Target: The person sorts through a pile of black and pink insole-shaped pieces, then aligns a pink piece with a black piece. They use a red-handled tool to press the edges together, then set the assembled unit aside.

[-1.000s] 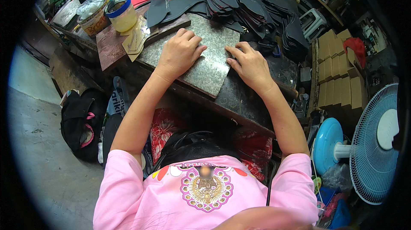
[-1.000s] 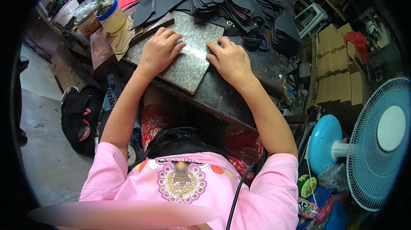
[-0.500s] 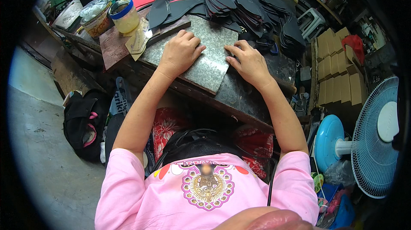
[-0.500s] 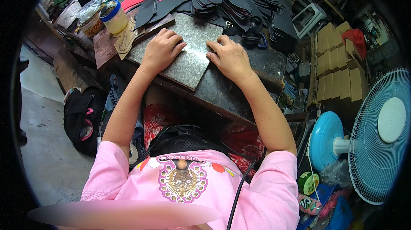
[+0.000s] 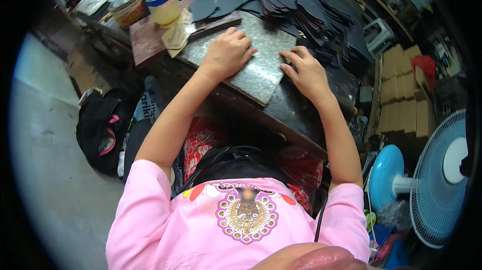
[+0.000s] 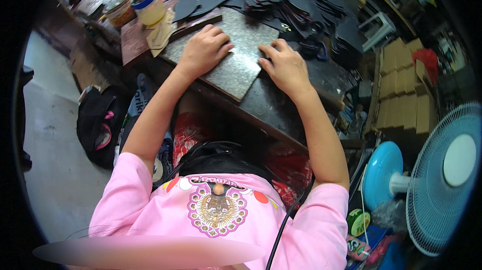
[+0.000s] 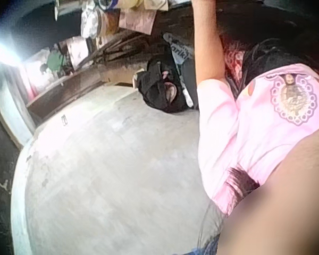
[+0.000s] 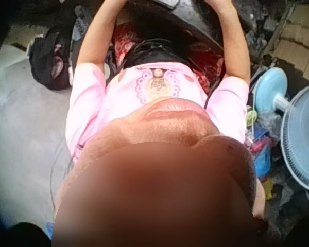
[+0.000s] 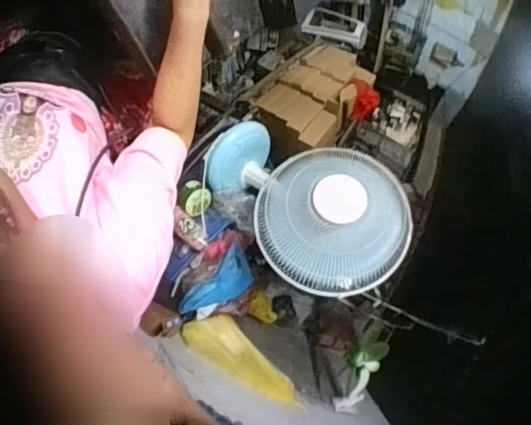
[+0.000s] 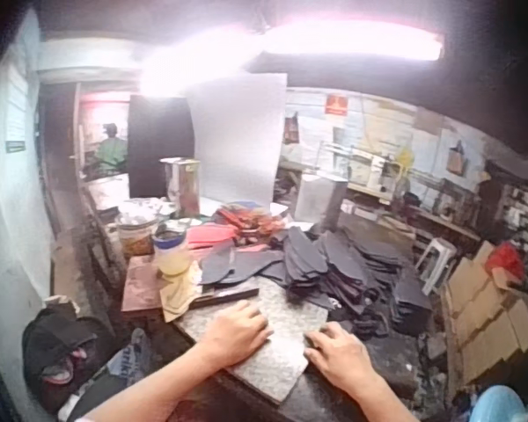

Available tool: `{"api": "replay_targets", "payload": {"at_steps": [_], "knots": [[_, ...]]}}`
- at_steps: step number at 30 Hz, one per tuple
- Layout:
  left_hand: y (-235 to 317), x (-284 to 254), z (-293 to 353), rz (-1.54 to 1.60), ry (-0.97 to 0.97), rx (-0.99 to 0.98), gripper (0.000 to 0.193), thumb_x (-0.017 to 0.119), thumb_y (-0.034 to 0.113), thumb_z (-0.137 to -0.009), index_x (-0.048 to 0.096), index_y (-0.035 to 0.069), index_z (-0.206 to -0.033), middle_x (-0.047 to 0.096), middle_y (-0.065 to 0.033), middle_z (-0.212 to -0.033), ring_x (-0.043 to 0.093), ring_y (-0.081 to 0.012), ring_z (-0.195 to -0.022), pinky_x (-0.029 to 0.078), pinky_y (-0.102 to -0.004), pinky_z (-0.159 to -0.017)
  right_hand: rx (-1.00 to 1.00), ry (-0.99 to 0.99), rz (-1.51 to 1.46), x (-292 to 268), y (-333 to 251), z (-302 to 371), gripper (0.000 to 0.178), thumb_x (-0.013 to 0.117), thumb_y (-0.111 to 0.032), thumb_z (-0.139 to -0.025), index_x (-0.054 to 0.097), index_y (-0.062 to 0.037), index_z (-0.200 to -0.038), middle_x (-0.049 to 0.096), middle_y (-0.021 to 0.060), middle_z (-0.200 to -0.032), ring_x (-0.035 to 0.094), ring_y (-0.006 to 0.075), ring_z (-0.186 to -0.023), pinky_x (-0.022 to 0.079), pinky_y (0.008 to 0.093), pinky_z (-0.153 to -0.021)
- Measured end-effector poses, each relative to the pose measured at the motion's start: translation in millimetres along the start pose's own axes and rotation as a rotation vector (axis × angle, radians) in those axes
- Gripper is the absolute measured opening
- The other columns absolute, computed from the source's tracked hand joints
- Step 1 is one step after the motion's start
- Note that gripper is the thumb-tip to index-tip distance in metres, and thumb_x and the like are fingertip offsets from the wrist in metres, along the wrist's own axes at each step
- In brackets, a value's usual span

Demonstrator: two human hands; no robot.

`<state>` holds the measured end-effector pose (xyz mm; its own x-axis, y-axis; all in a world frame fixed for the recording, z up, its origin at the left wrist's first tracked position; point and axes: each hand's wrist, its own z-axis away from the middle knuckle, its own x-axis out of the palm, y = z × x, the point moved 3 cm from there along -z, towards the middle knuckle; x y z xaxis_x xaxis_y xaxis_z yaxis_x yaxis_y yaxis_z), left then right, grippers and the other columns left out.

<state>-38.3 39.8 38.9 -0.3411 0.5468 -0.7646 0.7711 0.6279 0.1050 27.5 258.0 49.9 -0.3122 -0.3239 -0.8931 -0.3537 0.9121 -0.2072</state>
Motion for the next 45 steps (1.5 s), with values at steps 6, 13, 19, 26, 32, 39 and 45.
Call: {"api": "replay_targets", "payload": {"at_steps": [6,13,19,26,32,39,45], "knots": [[-1.3,1.2,2.3,0.014,0.031,-0.018,0.024,0.07,0.03,-0.089,0.068,0.005,-0.086,0.063,-0.0094,-0.09,0.062,-0.029,-0.094,0.054,-0.0401,-0.08,0.002,0.004,-0.019,-1.4,-2.6,-1.3,0.032,0.07,-0.029,-0.091,0.07,-0.016,-0.12,0.063,0.011,-0.118,0.067,0.0337,-0.099,0.054,0.0428,-0.085],[0.6,-0.1,2.4,0.03,0.094,-0.01,0.024,0.074,0.03,-0.084,0.068,0.007,-0.081,0.063,-0.0083,-0.087,0.062,-0.0277,-0.092,0.055,-0.0389,-0.078,0.021,-0.02,-0.034,-2.6,-3.2,-1.0,0.032,0.07,-0.027,-0.091,0.069,-0.0156,-0.122,0.063,0.011,-0.118,0.067,0.0339,-0.099,0.053,0.0424,-0.085],[1.5,-1.8,3.1,0.041,0.097,-0.009,0.024,0.073,0.028,-0.086,0.066,0.006,-0.081,0.062,-0.008,-0.088,0.062,-0.0277,-0.093,0.056,-0.0393,-0.076,0.022,-0.024,-0.036,-1.3,-2.2,-0.9,0.033,0.07,-0.026,-0.091,0.069,-0.0156,-0.123,0.062,0.0103,-0.119,0.066,0.0333,-0.099,0.053,0.0422,-0.086],[2.4,-1.9,3.1,0.029,0.078,-0.012,0.023,0.072,0.028,-0.086,0.067,0.006,-0.082,0.063,-0.0085,-0.088,0.062,-0.0278,-0.094,0.055,-0.039,-0.079,0.017,-0.027,-0.025,-2.2,-2.1,-1.1,0.034,0.069,-0.025,-0.092,0.068,-0.015,-0.124,0.062,0.0106,-0.12,0.067,0.0328,-0.1,0.053,0.0411,-0.086],[1.6,-1.5,3.9,0.022,0.066,-0.012,0.023,0.072,0.027,-0.086,0.067,0.006,-0.082,0.063,-0.0087,-0.088,0.062,-0.028,-0.094,0.055,-0.0389,-0.079,0.017,-0.038,-0.018,-2.3,-2.2,-0.9,0.034,0.068,-0.025,-0.093,0.068,-0.0149,-0.126,0.061,0.0107,-0.121,0.067,0.0324,-0.101,0.053,0.0403,-0.086],[3.8,-28.8,-8.6,-0.095,0.349,0.163,0.03,0.074,0.025,-0.082,0.068,0.012,-0.109,0.058,-0.0098,-0.123,0.054,-0.0296,-0.119,0.047,-0.0432,-0.099,0.009,-0.022,-0.025,-1.7,-3.4,-0.7,0.032,0.069,-0.025,-0.092,0.069,-0.0153,-0.123,0.062,0.0115,-0.12,0.067,0.0335,-0.099,0.053,0.0415,-0.085],[-89.7,-94.9,-36.4,-0.536,0.468,-0.143,0.074,0.08,0.041,-0.071,0.052,0.02,-0.136,0.043,-0.0124,-0.141,0.034,-0.0356,-0.138,0.029,-0.0511,-0.113,0.001,-0.011,-0.049,-2.9,-4.9,-1.5,0.032,0.07,-0.023,-0.092,0.069,-0.0142,-0.122,0.062,0.0114,-0.12,0.067,0.0332,-0.097,0.054,0.0414,-0.084]]}}
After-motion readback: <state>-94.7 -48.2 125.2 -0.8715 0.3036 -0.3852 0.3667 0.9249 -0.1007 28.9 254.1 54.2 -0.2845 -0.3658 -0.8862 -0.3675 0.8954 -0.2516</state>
